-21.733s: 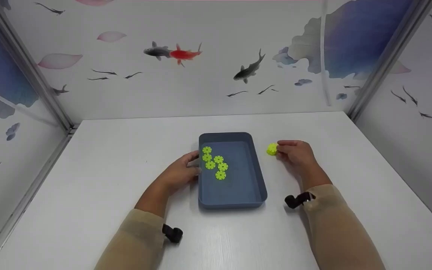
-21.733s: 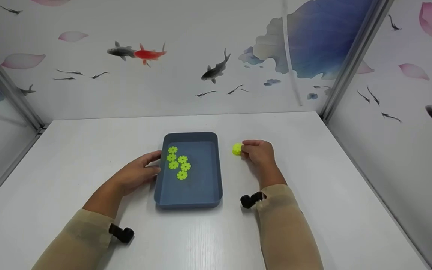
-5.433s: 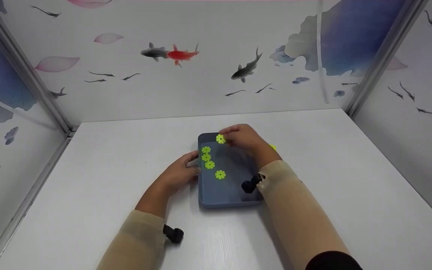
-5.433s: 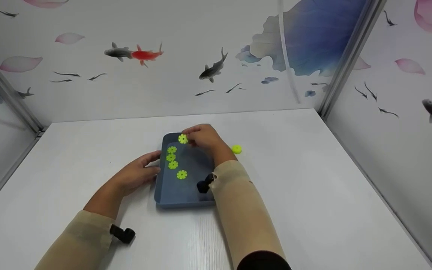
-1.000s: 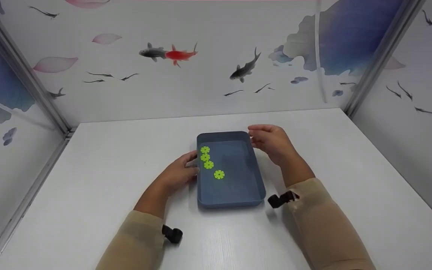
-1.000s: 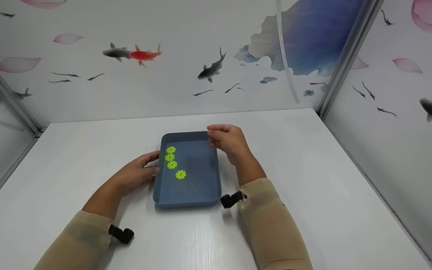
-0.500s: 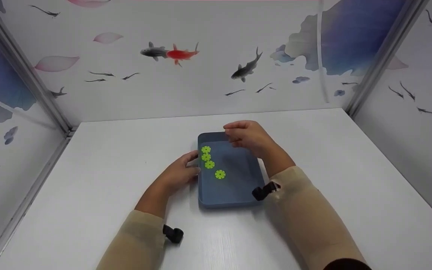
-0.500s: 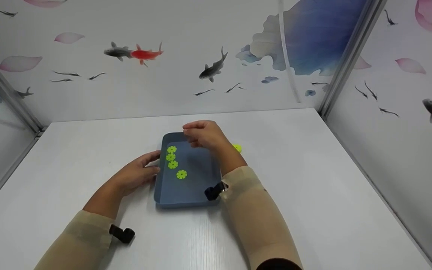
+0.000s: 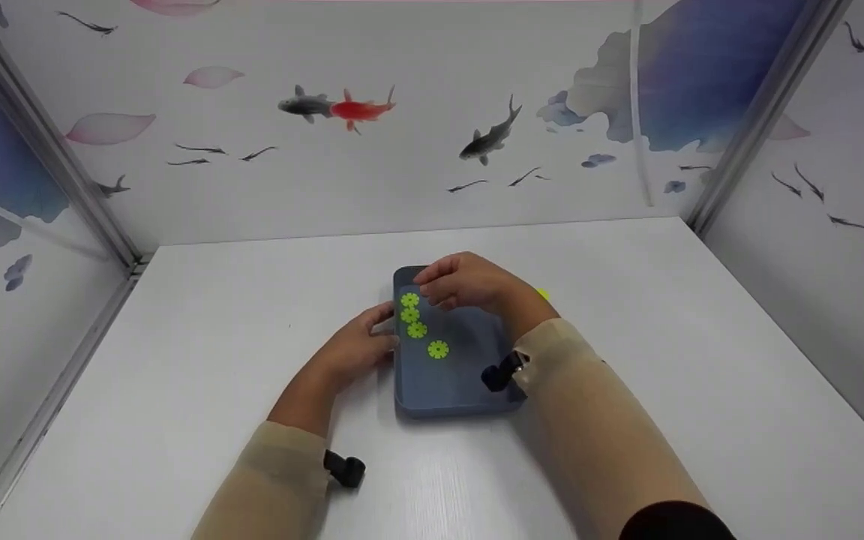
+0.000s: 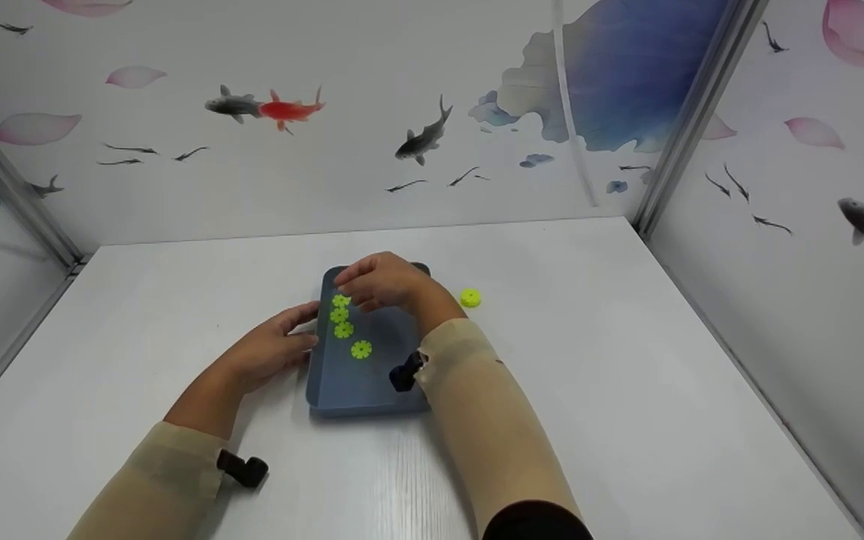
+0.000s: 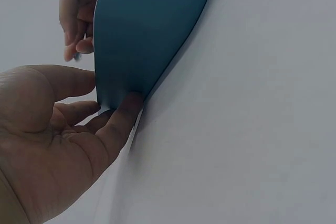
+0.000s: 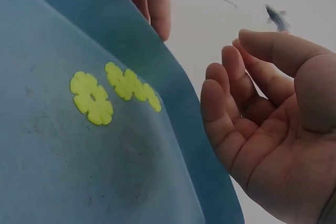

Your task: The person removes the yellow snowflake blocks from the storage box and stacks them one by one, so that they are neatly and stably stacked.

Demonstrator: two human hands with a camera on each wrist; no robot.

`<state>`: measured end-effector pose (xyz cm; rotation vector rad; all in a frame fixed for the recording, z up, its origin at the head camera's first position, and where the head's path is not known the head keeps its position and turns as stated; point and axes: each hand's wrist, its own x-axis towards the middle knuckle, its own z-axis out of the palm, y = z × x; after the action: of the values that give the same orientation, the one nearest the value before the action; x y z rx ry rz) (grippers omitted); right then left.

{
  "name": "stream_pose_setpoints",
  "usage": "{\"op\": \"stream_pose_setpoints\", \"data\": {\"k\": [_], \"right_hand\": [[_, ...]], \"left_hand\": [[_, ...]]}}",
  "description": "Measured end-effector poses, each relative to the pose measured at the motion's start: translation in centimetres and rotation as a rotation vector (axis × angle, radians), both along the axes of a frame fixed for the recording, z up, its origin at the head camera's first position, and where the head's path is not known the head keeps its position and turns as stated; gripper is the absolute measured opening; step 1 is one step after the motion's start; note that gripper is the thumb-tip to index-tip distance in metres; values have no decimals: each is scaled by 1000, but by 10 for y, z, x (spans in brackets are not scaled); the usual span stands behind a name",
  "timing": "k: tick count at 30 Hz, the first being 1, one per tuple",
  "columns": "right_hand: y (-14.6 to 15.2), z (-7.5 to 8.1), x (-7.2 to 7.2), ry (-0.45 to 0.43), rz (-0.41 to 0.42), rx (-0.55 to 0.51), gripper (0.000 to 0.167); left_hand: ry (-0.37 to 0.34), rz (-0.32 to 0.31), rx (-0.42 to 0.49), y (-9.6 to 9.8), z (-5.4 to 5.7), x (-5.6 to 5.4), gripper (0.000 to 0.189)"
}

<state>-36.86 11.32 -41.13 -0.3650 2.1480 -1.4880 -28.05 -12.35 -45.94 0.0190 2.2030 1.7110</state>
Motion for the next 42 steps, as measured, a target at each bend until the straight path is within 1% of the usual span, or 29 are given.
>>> {"op": "stream_pose_setpoints", "data": {"k": [4,9,13,16,20,22,29,32,38,42], "right_hand": [[-2,-5,-4,-35,75,86,40],[-2,-15,-9,-80,167,129,36],[0,-24,-11,-85,188,148,33],[3,-27,-12,-67,189,190,30],[8,-29,-14,-46,211,270,26],[10,-30,-15,-41,235,293,26],[14,-32,-14,-85,340,304,34],[14,-30,-13,-91,365,328,36],[10,-25,-11,-72,410,379,41],[7,-25,-11,-69,421,407,44]], "left_hand": [[0,-12,7,-1,-1,0,68],[-4,-9,1,-1,-1,-1,68],[-7,-5,-17,0,-1,-1,68],[-8,-4,-11,0,-1,-2,67],[-10,-8,0,1,-1,-2,67],[-9,-7,5,2,-2,-1,67],[-12,-8,43,4,-2,-1,69],[-9,-12,36,3,-2,-2,70],[-1,-10,22,1,-2,-2,70],[2,-13,15,-1,-2,-1,69]]}}
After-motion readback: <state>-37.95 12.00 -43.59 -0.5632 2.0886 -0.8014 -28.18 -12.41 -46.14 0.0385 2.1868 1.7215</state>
